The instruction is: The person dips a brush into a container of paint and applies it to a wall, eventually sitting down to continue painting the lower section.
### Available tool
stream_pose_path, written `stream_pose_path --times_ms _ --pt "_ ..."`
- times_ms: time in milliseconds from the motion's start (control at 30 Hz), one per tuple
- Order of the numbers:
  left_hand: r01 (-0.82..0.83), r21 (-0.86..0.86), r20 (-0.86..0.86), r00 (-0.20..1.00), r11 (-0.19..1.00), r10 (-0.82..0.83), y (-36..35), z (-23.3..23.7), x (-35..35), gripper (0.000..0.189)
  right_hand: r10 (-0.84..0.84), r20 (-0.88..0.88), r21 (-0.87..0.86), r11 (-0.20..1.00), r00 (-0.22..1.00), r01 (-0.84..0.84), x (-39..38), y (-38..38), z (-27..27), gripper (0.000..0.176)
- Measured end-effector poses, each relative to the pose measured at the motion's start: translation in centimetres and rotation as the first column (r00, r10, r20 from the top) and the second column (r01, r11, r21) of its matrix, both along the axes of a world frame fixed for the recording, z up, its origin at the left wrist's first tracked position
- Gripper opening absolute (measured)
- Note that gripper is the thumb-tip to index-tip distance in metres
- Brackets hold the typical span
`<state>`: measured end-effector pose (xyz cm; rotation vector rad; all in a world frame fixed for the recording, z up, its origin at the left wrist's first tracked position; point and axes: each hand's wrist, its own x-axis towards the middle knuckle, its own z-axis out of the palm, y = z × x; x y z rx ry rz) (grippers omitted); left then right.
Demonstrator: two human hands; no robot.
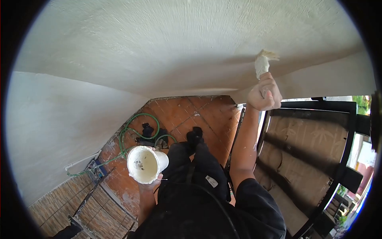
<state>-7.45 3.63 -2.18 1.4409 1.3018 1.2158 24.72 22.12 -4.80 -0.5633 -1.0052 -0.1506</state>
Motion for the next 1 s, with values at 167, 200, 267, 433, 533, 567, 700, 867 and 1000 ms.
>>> stream_pose_path --times_ms 167,200,267,433,533,567,700,867,1000 --pt "0.048 0.046 -0.047 0.998 0.998 -0.046 -0.9 -0.2 -0.6 0.084 -0.113 -0.241 -0.395 0.918 0.964 0.009 0.1 -0.3 -5.5 0.023" --pt "0.052 0.071 -0.051 0.998 0.996 -0.048 -1.1 -0.3 -0.7 0.083 -0.183 -0.267 -0.489 0.872 0.946 0.03 0.4 0.3 -5.4 0.025" --pt "0.042 0.103 -0.049 0.998 0.994 -0.037 -1.3 -0.1 -0.4 0.082 0.02 -0.297 -0.176 0.981 0.955 -0.075 0.4 1.0 0.3 0.026" --pt "-0.008 0.167 0.023 1.0 0.986 0.005 -0.4 0.7 0.7 0.091 0.262 0.117 0.279 0.917 0.958 -0.285 1.2 0.9 18.8 0.025" --pt "-0.055 0.101 -0.04 0.997 0.993 0.06 -1.1 1.0 0.7 0.088 0.239 0.238 0.378 0.87 0.941 -0.317 0.0 1.1 21.6 0.025" --pt "-0.071 0.097 -0.054 0.996 0.993 0.076 -0.7 1.0 0.8 0.087 0.195 0.278 0.407 0.863 0.941 -0.299 -0.5 1.4 22.5 0.026" --pt "-0.081 0.116 -0.026 0.996 0.99 0.084 -0.3 0.9 0.8 0.085 0.2 0.171 0.335 0.909 0.965 -0.247 -2.7 2.5 14.3 0.031" --pt "-0.08 0.097 -0.001 0.997 0.992 0.081 -0.3 0.8 0.8 0.08 0.278 -0.087 0.035 0.961 0.957 -0.276 -2.4 1.3 4.1 0.027" --pt "-0.024 0.166 0.022 1.0 0.986 0.02 0.3 0.6 0.8 0.076 0.076 -0.306 -0.422 0.883 0.949 -0.206 -2.2 1.1 -2.2 0.024"
